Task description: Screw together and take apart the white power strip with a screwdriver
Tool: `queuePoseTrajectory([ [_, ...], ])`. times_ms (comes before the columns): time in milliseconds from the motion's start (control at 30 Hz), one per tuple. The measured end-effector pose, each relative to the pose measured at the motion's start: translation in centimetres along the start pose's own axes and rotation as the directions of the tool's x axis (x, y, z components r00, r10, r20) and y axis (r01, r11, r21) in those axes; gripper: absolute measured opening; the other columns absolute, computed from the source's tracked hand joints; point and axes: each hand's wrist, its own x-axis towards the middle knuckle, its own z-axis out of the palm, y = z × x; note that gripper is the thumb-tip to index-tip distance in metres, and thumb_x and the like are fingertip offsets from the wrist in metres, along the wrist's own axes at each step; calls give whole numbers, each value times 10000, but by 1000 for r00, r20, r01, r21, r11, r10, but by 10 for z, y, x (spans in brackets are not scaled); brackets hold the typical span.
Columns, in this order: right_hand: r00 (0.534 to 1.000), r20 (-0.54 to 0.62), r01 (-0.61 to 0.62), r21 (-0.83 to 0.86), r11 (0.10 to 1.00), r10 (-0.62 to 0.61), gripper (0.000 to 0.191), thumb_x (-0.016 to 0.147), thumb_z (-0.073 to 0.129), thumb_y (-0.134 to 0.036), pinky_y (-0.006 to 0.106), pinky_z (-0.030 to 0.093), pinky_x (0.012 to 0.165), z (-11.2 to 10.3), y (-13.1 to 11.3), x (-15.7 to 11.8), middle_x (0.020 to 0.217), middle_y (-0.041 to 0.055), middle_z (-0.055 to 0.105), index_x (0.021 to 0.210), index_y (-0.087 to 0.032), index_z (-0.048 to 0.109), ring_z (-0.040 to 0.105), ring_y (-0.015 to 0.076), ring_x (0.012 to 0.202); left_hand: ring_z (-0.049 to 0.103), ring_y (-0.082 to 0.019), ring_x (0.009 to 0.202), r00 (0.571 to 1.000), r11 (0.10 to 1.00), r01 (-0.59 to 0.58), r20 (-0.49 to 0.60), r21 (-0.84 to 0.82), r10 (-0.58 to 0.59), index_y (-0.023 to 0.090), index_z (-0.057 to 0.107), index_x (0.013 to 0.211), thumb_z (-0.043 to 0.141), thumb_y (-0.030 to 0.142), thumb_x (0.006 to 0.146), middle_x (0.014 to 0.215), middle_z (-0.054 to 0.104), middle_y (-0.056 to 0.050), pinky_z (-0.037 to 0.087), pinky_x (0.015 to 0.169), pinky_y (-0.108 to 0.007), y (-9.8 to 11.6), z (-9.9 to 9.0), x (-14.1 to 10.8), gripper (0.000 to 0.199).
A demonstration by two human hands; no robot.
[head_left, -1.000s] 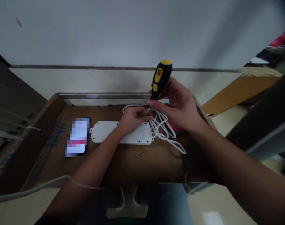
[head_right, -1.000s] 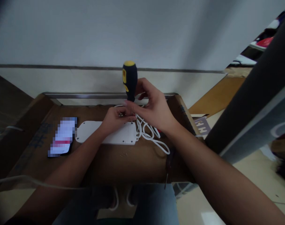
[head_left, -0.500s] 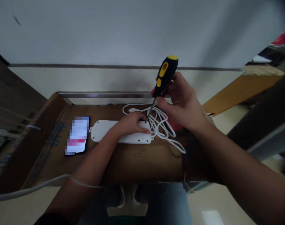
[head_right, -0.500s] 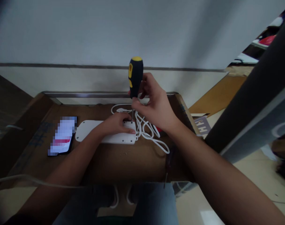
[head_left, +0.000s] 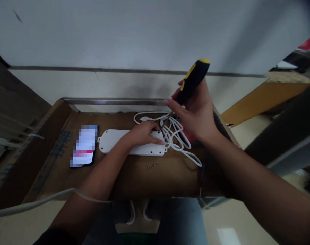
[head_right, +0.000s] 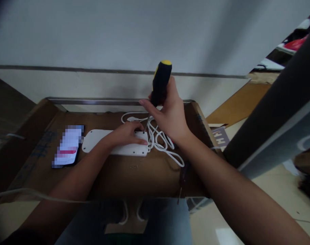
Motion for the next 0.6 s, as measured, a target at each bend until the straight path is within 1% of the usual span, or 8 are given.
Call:
queuePoseTrajectory([
  [100,999,-3,48,55,997,-48,927,824,821,-543,206,560,774,2,-9,-1,1206,75,593,1480,-275,223,614,95,1073,670,-252,919,1000,1000,4,0,-5,-4,203,739,1052,886,596,696,1046,767,-85,457,784,-341,-1,0,0,550],
  [167,997,10,71,83,994,-72,875,906,714,-611,196,548,734,-1,-16,-2,1297,92,568,1530,-303,183,618,94,1102,669,-251,920,1000,1000,3,-1,-17,-3,207,738,1059,884,595,699,1053,765,-84,458,792,-344,-2,0,0,549],
  [233,997,50,58,119,991,-64,702,1002,523,-678,205,540,705,-4,-22,-2,1277,89,584,1533,-319,235,631,70,955,671,-251,920,1000,1000,-1,5,-30,1,209,737,1060,883,598,698,1057,763,-82,460,789,-344,-3,0,1,551],
  [300,996,71,42,146,988,-53,597,1030,463,-677,220,560,740,-7,-26,-2,1213,72,620,1484,-308,349,632,52,850,674,-256,926,1000,999,-3,12,-34,3,209,738,1060,876,609,702,1058,765,-83,464,788,-347,-3,0,1,555],
  [400,999,30,22,247,969,-30,474,931,717,-496,235,626,927,-8,-31,1,1237,46,639,1270,-206,557,706,99,1065,676,-264,947,1000,1000,-1,8,-23,1,207,737,1060,877,606,705,1076,765,-90,469,794,-352,-2,0,0,552],
  [467,999,3,-32,343,939,33,469,805,839,-340,249,647,983,-8,-34,3,1325,35,622,1129,-149,560,717,123,1118,677,-261,943,1000,1000,-3,6,-18,3,206,734,1060,886,592,706,1077,764,-90,470,790,-347,-2,-1,0,546],
  [533,998,-4,-62,377,924,68,541,750,873,-284,245,653,851,-7,-37,5,1329,44,621,1093,-145,478,718,83,922,674,-249,917,1000,1000,-12,12,-24,12,201,731,1062,888,581,715,1065,761,-88,472,787,-341,-1,0,0,538],
  [600,998,-5,-53,394,918,59,611,780,865,-425,219,556,633,-8,-40,7,1184,32,645,1135,-169,439,619,33,691,667,-239,885,1000,999,-24,14,-36,25,193,730,1060,888,576,721,1041,759,-88,476,790,-340,-1,0,0,535],
])
